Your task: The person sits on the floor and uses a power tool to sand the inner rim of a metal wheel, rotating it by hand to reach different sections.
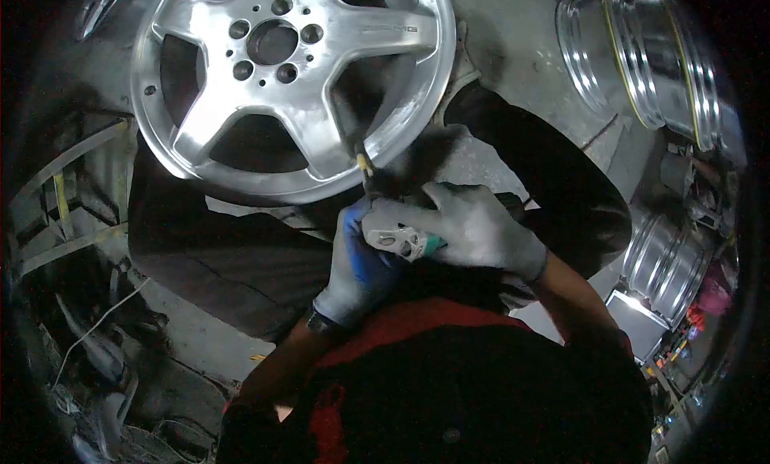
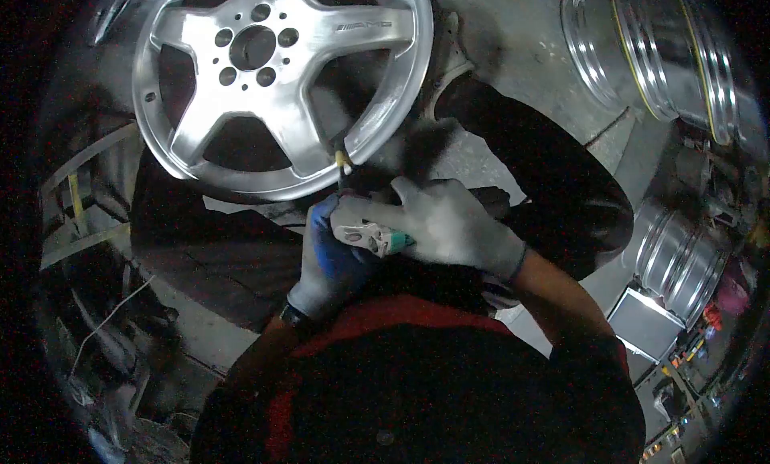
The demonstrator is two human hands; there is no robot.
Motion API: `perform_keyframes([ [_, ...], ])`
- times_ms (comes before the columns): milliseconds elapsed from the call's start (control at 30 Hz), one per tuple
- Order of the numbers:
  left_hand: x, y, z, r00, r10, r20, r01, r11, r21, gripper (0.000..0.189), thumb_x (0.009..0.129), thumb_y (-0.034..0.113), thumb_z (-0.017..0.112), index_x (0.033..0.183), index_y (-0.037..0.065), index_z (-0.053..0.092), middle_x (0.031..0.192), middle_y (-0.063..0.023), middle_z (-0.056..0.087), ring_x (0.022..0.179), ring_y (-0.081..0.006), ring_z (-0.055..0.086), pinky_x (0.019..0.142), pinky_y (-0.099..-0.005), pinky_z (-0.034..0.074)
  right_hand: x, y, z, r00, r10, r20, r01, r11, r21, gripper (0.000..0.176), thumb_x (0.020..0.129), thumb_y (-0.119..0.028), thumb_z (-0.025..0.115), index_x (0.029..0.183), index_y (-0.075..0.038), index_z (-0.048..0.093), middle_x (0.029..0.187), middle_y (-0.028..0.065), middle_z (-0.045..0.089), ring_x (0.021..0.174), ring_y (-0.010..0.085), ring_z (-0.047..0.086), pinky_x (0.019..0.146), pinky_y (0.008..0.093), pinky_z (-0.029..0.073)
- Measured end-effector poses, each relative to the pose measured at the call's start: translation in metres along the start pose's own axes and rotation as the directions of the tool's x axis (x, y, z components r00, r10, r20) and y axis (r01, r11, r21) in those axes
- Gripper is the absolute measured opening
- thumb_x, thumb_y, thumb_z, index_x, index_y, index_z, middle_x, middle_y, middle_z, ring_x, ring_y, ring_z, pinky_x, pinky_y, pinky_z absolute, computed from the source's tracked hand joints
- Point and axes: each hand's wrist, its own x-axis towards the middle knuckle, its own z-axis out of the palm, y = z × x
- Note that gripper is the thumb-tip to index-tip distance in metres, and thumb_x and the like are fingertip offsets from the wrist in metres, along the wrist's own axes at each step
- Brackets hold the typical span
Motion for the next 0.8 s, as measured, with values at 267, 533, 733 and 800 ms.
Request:
perform_keyframes([
  [267,-0.003,-0.022,-0.01,0.973,0.223,0.06,-0.23,0.905,0.359,0.053,0.088,0.005,0.084,0.13,0.003,0.051,0.123,-0.014,0.062,0.114,-0.0225,0.064,0.102,-0.0374,0.053,-0.007,0.005,0.005,0.999,-0.015,-0.045,0.013,0.999,-0.039,0.077,0.083,-0.037,0.079,0.155,-0.038,0.052,0.109,0.0183,0.061,0.075,0.0332,0.072,0.065,0.0443,0.061],
  [533,0.007,-0.035,-0.01,0.951,0.296,0.087,-0.305,0.861,0.407,0.039,0.096,-0.005,0.066,0.131,0.003,0.052,0.122,-0.0079,0.065,0.114,-0.0155,0.065,0.097,-0.0323,0.055,-0.009,-0.003,-0.01,1.0,0.026,-0.001,-0.026,0.997,-0.067,0.075,0.086,-0.035,0.076,0.157,-0.04,0.05,0.102,0.0163,0.058,0.07,0.0321,0.069,0.062,0.0458,0.059],
  [733,-0.004,0.01,-0.001,0.967,-0.24,0.086,0.254,0.88,-0.402,0.049,0.092,0.002,0.078,0.13,0.004,0.048,0.123,-0.0133,0.063,0.113,-0.023,0.065,0.1,-0.0376,0.054,-0.002,-0.008,-0.002,1.0,-0.004,0.02,0.006,0.996,-0.086,0.074,0.088,-0.034,0.073,0.158,-0.04,0.049,0.101,0.0151,0.057,0.07,0.0307,0.069,0.06,0.0435,0.059],
  [800,-0.004,-0.006,-0.011,0.998,-0.009,0.062,0.004,0.996,0.088,0.048,0.093,0.003,0.077,0.13,0.004,0.047,0.123,-0.0133,0.062,0.114,-0.023,0.065,0.1,-0.0377,0.054,-0.005,-0.008,-0.003,0.999,0.017,0.046,-0.013,0.995,-0.103,0.074,0.089,-0.034,0.072,0.158,-0.04,0.048,0.102,0.015,0.057,0.069,0.0301,0.068,0.059,0.0424,0.059],
])
